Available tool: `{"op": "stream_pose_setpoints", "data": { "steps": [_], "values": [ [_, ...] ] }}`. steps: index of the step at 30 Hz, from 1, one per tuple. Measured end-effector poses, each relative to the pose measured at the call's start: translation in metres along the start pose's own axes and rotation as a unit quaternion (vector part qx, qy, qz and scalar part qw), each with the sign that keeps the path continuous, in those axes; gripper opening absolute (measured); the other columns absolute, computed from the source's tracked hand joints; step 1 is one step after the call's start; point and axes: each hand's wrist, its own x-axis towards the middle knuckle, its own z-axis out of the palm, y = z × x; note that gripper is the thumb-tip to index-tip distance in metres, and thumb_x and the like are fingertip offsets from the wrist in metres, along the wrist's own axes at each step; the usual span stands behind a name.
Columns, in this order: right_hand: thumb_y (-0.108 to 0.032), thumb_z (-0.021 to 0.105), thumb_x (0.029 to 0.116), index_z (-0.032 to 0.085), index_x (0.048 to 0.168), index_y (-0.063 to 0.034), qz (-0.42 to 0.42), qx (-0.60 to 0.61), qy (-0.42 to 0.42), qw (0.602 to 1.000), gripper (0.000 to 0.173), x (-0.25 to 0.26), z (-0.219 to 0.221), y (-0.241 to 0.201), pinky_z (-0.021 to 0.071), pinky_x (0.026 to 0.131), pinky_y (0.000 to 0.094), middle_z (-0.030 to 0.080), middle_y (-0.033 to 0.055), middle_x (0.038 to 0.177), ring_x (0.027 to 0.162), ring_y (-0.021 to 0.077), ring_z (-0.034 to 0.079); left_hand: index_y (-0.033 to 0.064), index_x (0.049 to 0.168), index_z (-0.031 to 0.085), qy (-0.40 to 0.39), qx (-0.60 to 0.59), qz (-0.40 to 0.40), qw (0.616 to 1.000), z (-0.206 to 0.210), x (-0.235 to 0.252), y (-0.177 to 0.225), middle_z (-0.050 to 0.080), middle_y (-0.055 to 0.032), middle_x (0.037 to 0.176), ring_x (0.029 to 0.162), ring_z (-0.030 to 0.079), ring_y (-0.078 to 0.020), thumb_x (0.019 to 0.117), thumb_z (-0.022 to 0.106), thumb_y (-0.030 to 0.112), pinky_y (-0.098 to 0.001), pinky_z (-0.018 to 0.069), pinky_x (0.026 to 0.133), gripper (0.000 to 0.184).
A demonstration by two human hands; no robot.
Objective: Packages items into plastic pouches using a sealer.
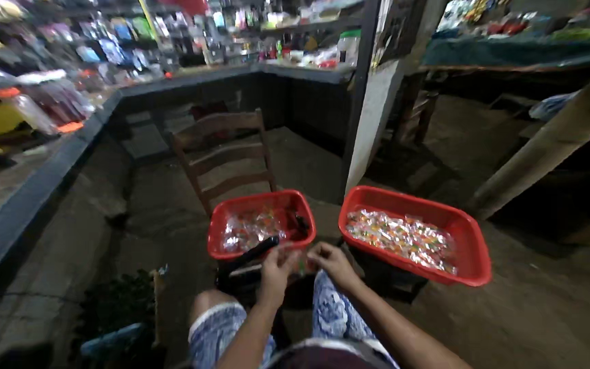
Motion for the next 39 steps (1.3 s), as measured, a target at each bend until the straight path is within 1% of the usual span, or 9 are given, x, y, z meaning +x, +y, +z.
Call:
{"op": "stream_pose_setpoints", "data": {
  "steps": [4, 11, 14, 17, 20, 23, 34, 37, 39],
  "values": [
    [-0.007, 0.06, 0.0992, 0.063, 0.095, -0.0018, 0.039, 0.068, 0.015, 0.997, 0.008, 0.007, 0.011, -0.013, 0.0547, 0.07, 0.0233, 0.065, -0.0021, 0.082, 0.072, 0.0036, 0.062, -0.0033, 0.132, 0.052, 0.019, -0.129, -0.116, 0.985, -0.004, -0.008, 0.017, 0.066, -0.0085, 0.113, 0.094, 0.069, -0.0141, 0.1087, 0.043, 0.013, -0.0335, 0.0605, 0.082, 0.03],
    [-0.008, 0.047, 0.1069, 0.063, 0.099, -0.003, 0.096, 0.19, 0.029, 0.977, 0.018, 0.008, 0.032, -0.012, 0.0552, 0.076, 0.0253, 0.066, 0.0009, 0.084, 0.076, 0.0074, 0.063, -0.003, 0.11, 0.063, 0.063, -0.132, -0.095, 0.985, -0.007, -0.016, 0.027, 0.07, -0.0038, 0.089, 0.078, 0.07, -0.0106, 0.0953, 0.061, -0.007, -0.0275, 0.0611, 0.077, 0.015],
    [-0.014, 0.037, 0.1112, 0.059, 0.124, -0.0017, 0.099, 0.19, 0.031, 0.976, 0.029, 0.006, 0.031, -0.012, 0.0541, 0.084, 0.0275, 0.067, 0.0032, 0.099, 0.089, 0.0097, 0.064, -0.0075, 0.108, 0.069, 0.094, 0.036, 0.109, 0.989, -0.011, -0.016, 0.006, 0.073, -0.0078, 0.1, 0.089, 0.07, -0.0078, 0.09, 0.067, -0.004, -0.0239, 0.0592, 0.083, 0.018],
    [-0.019, 0.032, 0.1121, 0.058, 0.118, -0.004, 0.113, 0.225, 0.001, 0.968, 0.03, 0.001, 0.029, -0.012, 0.056, 0.079, 0.0267, 0.067, 0.0016, 0.091, 0.083, 0.0095, 0.065, 0.0034, 0.097, 0.078, 0.116, 0.29, 0.382, 0.87, -0.025, -0.011, -0.009, 0.075, -0.0131, 0.106, 0.102, 0.071, -0.0162, 0.0945, 0.068, 0.01, -0.0283, 0.0575, 0.091, 0.012],
    [-0.004, 0.045, 0.1045, 0.055, 0.117, -0.0041, 0.12, 0.239, -0.034, 0.963, 0.016, -0.006, 0.027, -0.014, 0.0575, 0.079, 0.0285, 0.066, 0.0029, 0.092, 0.08, 0.0102, 0.066, 0.0136, 0.097, 0.077, 0.127, 0.363, 0.478, 0.79, -0.029, -0.011, -0.013, 0.076, -0.0077, 0.106, 0.108, 0.071, -0.0189, 0.0999, 0.065, 0.015, -0.0378, 0.0541, 0.1, 0.013],
    [0.004, 0.051, 0.0991, 0.053, 0.119, -0.005, 0.108, 0.239, -0.033, 0.964, 0.022, -0.007, 0.027, -0.015, 0.0577, 0.076, 0.0274, 0.065, 0.0007, 0.086, 0.075, 0.0085, 0.065, 0.0156, 0.096, 0.077, 0.133, 0.371, 0.501, 0.771, -0.029, -0.01, -0.017, 0.075, -0.0049, 0.106, 0.11, 0.069, -0.0185, 0.0993, 0.066, 0.015, -0.0394, 0.0511, 0.103, 0.011],
    [-0.001, 0.054, 0.0988, 0.05, 0.132, -0.0056, 0.06, 0.22, -0.029, 0.973, 0.033, -0.005, 0.027, -0.013, 0.0573, 0.079, 0.0269, 0.065, 0.0004, 0.09, 0.079, 0.0081, 0.065, 0.0138, 0.094, 0.076, 0.122, 0.342, 0.468, 0.806, -0.03, -0.006, -0.027, 0.075, -0.0057, 0.108, 0.111, 0.068, -0.0184, 0.0979, 0.069, 0.017, -0.0385, 0.0515, 0.104, 0.009],
    [0.004, 0.062, 0.0933, 0.047, 0.136, -0.0029, 0.041, 0.148, -0.031, 0.988, 0.046, 0.002, 0.029, -0.008, 0.0584, 0.079, 0.0276, 0.066, 0.0025, 0.092, 0.08, 0.0086, 0.067, 0.004, 0.102, 0.076, 0.054, 0.224, 0.342, 0.911, -0.027, -0.012, -0.03, 0.065, -0.0201, 0.131, 0.124, 0.063, -0.0212, 0.0949, 0.063, 0.005, -0.0321, 0.0533, 0.103, 0.015],
    [0.002, 0.062, 0.0934, 0.047, 0.136, 0.0001, 0.036, 0.106, -0.047, 0.993, 0.045, 0.008, 0.028, 0.001, 0.0586, 0.081, 0.0292, 0.066, 0.0052, 0.096, 0.083, 0.0095, 0.066, -0.0041, 0.117, 0.069, -0.004, 0.002, 0.137, 0.991, -0.028, -0.019, -0.027, 0.056, -0.0135, 0.145, 0.124, 0.061, -0.0168, 0.0976, 0.046, 0.001, -0.0336, 0.0564, 0.098, 0.03]
  ]
}}
